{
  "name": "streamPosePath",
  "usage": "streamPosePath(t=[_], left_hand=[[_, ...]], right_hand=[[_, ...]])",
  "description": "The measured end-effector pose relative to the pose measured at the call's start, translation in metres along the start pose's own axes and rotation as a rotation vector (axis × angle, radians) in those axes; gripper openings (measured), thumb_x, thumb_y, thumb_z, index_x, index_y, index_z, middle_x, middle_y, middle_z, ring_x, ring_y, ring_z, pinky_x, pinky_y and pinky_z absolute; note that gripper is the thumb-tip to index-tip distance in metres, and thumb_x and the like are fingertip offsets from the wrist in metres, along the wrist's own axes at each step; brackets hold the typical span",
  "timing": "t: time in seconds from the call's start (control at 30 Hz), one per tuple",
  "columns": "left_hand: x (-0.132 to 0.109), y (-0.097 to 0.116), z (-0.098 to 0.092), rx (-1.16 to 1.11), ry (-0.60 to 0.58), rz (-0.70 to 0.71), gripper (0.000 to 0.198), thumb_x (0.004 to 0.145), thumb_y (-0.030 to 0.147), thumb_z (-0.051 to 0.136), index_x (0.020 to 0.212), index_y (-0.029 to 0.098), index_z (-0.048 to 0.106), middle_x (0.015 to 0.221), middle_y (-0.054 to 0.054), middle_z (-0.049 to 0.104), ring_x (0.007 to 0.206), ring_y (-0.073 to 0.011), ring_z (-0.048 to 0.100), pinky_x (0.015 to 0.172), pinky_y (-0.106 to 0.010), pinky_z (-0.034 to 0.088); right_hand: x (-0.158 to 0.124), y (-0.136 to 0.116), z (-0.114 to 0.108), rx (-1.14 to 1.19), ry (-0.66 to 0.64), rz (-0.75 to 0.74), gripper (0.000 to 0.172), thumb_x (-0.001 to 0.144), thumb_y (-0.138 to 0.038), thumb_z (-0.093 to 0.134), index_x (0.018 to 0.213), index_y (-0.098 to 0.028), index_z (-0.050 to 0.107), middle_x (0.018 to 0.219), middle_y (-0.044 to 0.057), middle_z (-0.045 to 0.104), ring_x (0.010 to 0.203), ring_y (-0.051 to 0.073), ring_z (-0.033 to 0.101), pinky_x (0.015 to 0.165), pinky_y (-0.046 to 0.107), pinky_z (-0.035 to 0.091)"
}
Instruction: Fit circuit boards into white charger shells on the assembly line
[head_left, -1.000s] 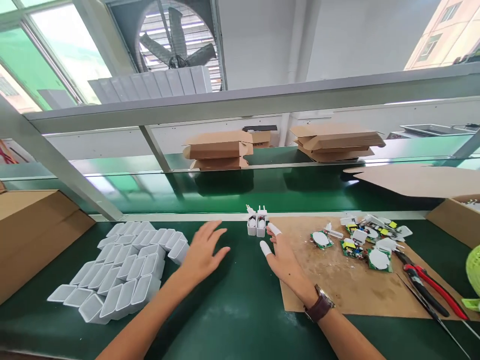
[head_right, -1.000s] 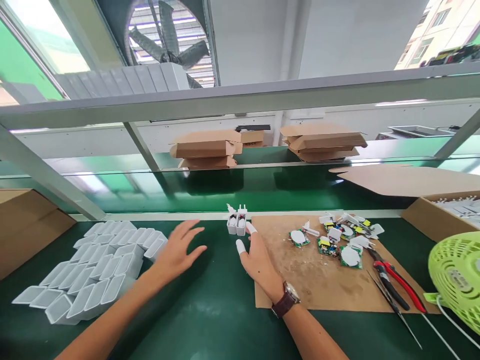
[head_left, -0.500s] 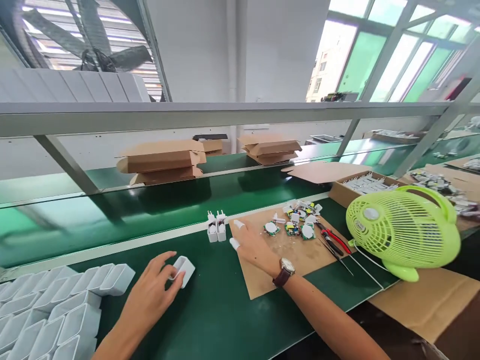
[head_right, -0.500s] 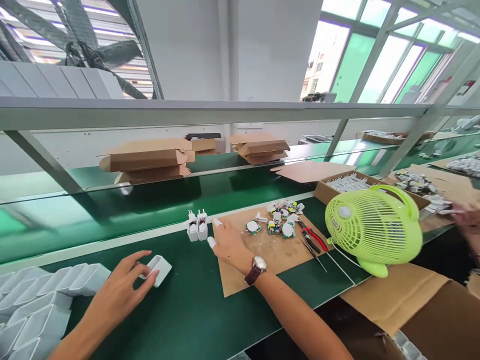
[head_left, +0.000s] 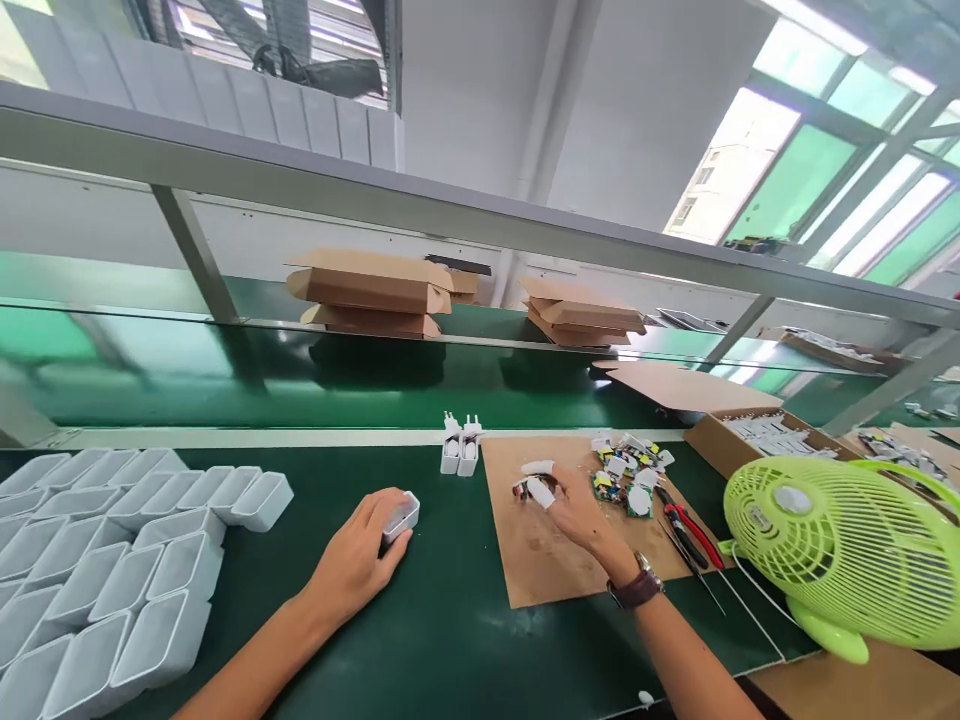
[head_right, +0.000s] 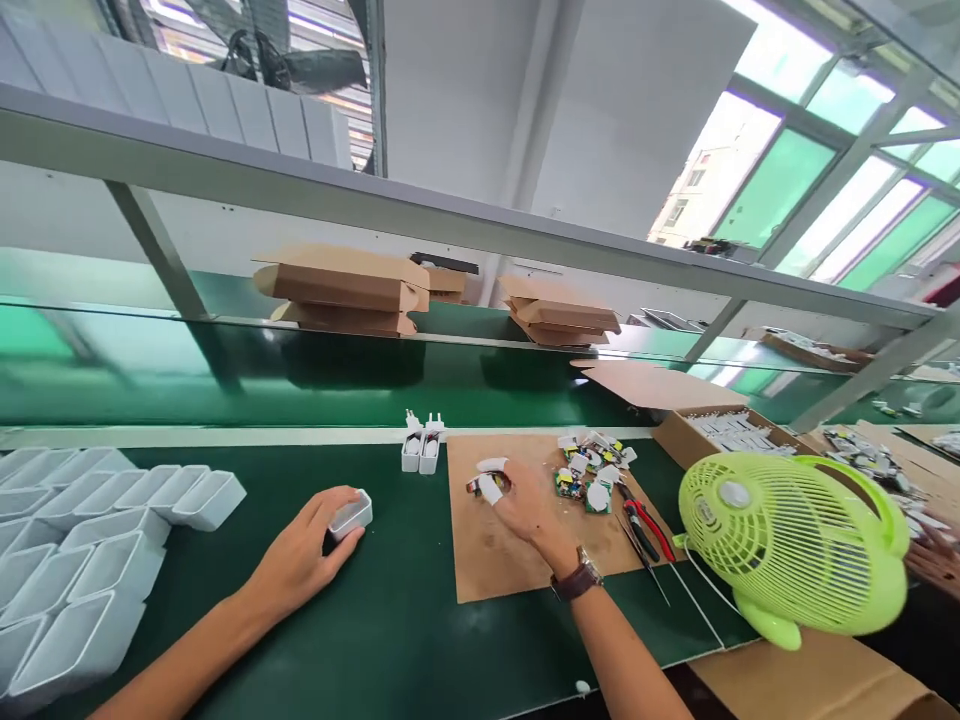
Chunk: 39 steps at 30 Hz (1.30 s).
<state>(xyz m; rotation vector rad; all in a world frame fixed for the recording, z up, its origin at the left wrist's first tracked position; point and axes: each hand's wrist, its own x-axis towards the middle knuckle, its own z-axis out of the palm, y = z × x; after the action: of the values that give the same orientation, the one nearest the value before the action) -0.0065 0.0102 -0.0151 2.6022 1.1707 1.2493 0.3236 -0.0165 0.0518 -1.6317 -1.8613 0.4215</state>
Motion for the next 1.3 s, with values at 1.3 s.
streamPosePath(t=[1.3], left_hand=[[0.000,0.007,-0.006,-0.294,-0.104,-0.209,0.070,0.091,0.018,0.064,0.152,0.028,0.032,0.133,-0.011,0.062,0.120,-0.0260,0.065,0.104,-0.046,0.055]], right_hand=[[-0.011,-0.058,0.068,0.080,0.169,-0.719,0.067,0.092,-0.006,0.060,0.153,-0.020,0.036,0.131,0.017,0.062,0.128,0.029,0.059,0.103,0.053,0.057]])
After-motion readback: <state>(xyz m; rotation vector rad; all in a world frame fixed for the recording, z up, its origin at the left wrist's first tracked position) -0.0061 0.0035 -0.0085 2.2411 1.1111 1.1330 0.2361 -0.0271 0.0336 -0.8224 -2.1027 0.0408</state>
